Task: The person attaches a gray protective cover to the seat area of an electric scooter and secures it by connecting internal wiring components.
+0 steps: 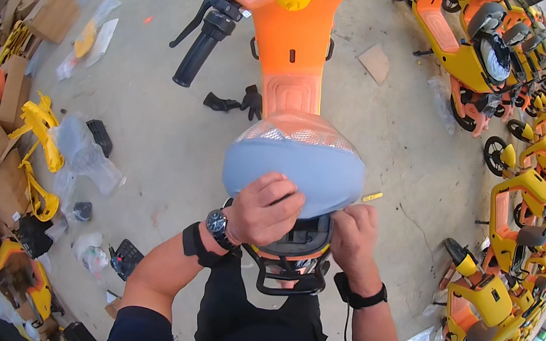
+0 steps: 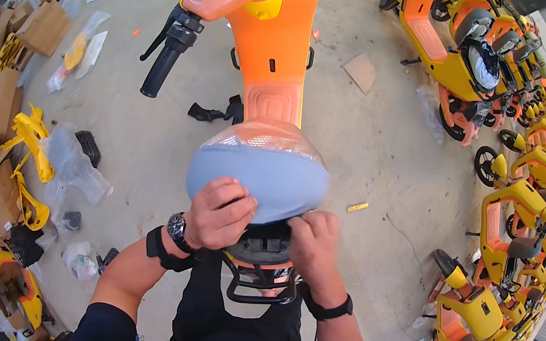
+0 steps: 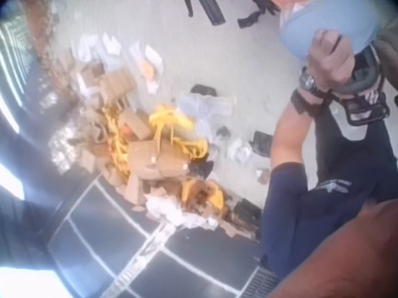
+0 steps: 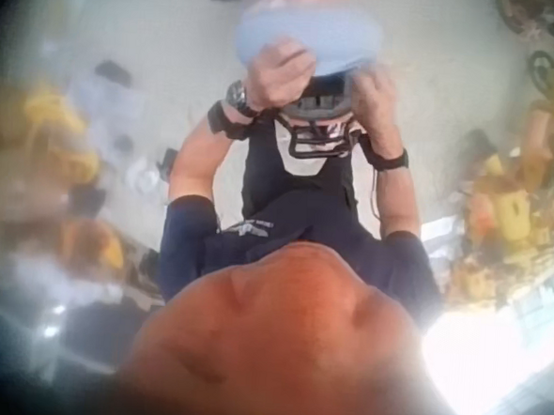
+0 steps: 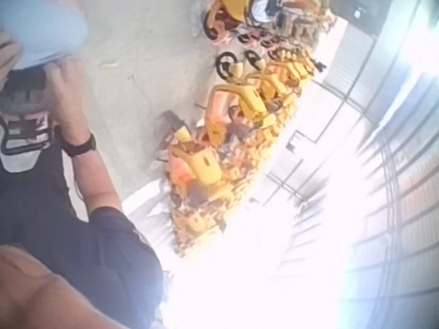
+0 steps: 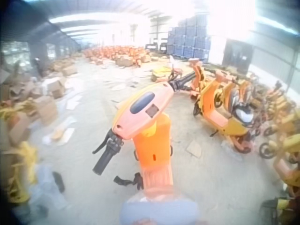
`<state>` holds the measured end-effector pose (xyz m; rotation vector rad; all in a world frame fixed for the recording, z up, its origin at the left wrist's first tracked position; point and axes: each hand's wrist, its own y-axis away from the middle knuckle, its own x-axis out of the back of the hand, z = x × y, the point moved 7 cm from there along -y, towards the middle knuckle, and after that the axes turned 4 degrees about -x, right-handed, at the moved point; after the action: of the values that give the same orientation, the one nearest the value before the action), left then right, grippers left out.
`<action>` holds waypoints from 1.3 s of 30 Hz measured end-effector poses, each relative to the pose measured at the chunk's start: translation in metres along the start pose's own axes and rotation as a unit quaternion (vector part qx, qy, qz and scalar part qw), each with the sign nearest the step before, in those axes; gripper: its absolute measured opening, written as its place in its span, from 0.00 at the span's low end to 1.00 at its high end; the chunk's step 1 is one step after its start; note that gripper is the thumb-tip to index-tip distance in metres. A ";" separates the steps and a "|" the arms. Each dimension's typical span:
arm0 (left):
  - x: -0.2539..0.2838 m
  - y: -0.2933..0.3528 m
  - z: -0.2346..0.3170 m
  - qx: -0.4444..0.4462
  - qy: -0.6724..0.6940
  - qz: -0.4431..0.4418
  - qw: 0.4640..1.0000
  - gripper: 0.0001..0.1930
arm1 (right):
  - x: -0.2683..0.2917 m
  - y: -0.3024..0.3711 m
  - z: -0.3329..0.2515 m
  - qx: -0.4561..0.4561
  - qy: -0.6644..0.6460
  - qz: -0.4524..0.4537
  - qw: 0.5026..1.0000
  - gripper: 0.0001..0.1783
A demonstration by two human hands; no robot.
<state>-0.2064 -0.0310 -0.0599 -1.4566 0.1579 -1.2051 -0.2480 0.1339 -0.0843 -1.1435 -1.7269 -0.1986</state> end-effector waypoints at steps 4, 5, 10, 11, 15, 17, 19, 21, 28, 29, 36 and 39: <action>0.000 -0.006 -0.005 -0.005 0.026 -0.005 1.000 0.09 | 0.002 0.006 0.028 -0.067 -0.049 0.007 0.997 0.19; 0.001 -0.006 -0.006 -0.005 0.025 -0.005 1.000 0.09 | 0.002 0.003 0.025 -0.066 -0.050 0.007 0.997 0.19; 0.003 -0.001 -0.006 -0.008 0.038 0.001 0.999 0.09 | 0.002 -0.018 -0.016 -0.010 -0.017 0.015 1.000 0.32; 0.003 0.001 -0.006 -0.005 0.042 0.003 0.999 0.09 | -0.003 -0.023 -0.024 0.019 0.027 0.007 0.999 0.34; 0.002 -0.003 -0.005 0.002 0.047 0.002 0.999 0.07 | -0.025 -0.034 -0.009 0.008 0.057 0.024 0.998 0.32; 0.010 -0.005 -0.010 0.016 0.029 -0.019 0.999 0.06 | -0.023 -0.042 -0.009 0.002 0.040 0.011 0.999 0.32; 0.017 -0.004 -0.020 0.013 -0.019 -0.061 0.998 0.06 | -0.024 -0.057 -0.007 -0.002 0.051 -0.003 0.999 0.34; 0.032 0.004 -0.033 0.035 -0.014 -0.051 0.998 0.09 | -0.027 -0.066 -0.005 0.006 0.044 -0.002 0.999 0.35; 0.039 0.037 -0.055 0.130 -0.129 0.008 0.983 0.11 | -0.029 -0.097 -0.015 0.014 0.040 -0.020 0.999 0.35; 0.034 0.040 -0.056 0.136 -0.135 0.013 0.981 0.11 | -0.031 -0.102 -0.020 0.022 0.040 -0.025 0.999 0.35; 0.027 0.049 -0.067 0.239 -0.156 0.169 0.943 0.16 | -0.050 -0.121 -0.068 0.220 0.082 -0.070 0.969 0.19; 0.029 0.052 -0.066 0.254 -0.147 0.198 0.935 0.16 | -0.053 -0.123 -0.070 0.214 0.094 -0.081 0.969 0.20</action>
<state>-0.2137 -0.1102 -0.0988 -1.0617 -0.0637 -0.6247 -0.2946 -0.0056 -0.0494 -0.6473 -1.5932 -0.0267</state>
